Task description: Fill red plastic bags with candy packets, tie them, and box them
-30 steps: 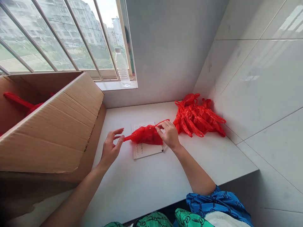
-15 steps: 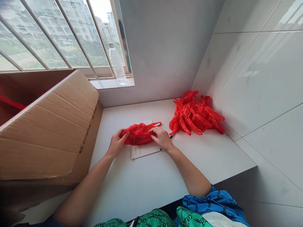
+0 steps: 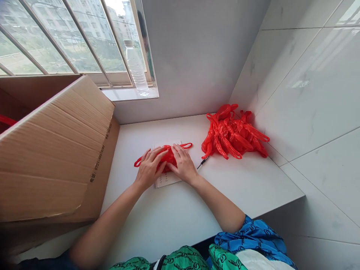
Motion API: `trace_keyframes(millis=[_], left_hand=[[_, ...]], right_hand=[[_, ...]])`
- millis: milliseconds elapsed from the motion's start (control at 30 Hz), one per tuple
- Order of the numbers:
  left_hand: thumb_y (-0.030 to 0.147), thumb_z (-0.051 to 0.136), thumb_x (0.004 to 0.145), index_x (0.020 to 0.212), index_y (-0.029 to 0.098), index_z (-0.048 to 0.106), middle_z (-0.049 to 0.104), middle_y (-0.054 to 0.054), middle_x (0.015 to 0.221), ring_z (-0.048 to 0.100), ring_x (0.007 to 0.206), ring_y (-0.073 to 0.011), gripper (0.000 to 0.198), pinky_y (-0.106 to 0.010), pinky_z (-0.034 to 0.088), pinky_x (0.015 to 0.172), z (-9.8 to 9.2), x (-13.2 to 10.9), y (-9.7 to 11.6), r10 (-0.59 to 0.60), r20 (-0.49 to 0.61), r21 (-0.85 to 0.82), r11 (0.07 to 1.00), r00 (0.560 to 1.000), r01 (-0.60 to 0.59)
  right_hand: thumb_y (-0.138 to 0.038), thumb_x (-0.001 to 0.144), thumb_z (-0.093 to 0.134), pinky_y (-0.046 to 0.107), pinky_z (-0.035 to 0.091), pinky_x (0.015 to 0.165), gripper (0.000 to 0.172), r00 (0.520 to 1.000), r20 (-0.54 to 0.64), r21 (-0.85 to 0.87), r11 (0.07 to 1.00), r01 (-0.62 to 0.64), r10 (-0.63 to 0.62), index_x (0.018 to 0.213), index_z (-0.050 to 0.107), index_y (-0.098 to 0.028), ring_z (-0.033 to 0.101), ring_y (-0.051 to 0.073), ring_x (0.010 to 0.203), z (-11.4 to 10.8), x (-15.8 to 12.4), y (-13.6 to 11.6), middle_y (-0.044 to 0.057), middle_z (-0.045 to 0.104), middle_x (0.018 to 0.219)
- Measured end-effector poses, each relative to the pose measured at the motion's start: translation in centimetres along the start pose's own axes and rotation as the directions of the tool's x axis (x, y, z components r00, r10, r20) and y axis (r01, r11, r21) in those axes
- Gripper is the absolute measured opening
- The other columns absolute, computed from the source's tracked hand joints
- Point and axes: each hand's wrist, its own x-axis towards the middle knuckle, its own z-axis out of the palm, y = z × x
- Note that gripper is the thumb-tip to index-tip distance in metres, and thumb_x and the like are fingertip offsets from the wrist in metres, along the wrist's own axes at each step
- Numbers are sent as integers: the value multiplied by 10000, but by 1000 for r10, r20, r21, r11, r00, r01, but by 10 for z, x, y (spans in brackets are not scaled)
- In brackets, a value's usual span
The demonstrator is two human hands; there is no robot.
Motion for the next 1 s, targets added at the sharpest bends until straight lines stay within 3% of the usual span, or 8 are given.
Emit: trace_keyframes(millis=[100,200,1000], left_hand=[[427,392,1012,1524,222,383,374,-83,1583,330,1470,-285,551,-534,199,1226,17,-2,-3,-51,193,80,996,980,36],[458,326,1025,1558,232,315,297,-54,1615,276,1498,-269,580,-522,182,1237,25,-6,-9,-88,267,98,993,960,63],[418,286,1037,1520,214,401,318,-46,1605,289,1493,-262,536,-507,196,1237,25,-8,-8,-109,266,101,991,958,85]], right_hand=[[-460,989,447,478,195,1244,734,986,165,-106,994,0,18,1573,220,-77,207,273,1521,14,-5,3,165,248,1629],[-545,988,410,492,172,1246,787,973,226,-138,990,-22,53,1593,151,-113,187,259,1528,16,-8,7,144,209,1640],[-577,992,373,498,120,1251,774,948,296,-126,989,-77,112,1591,176,-127,165,241,1533,10,-6,5,110,182,1647]])
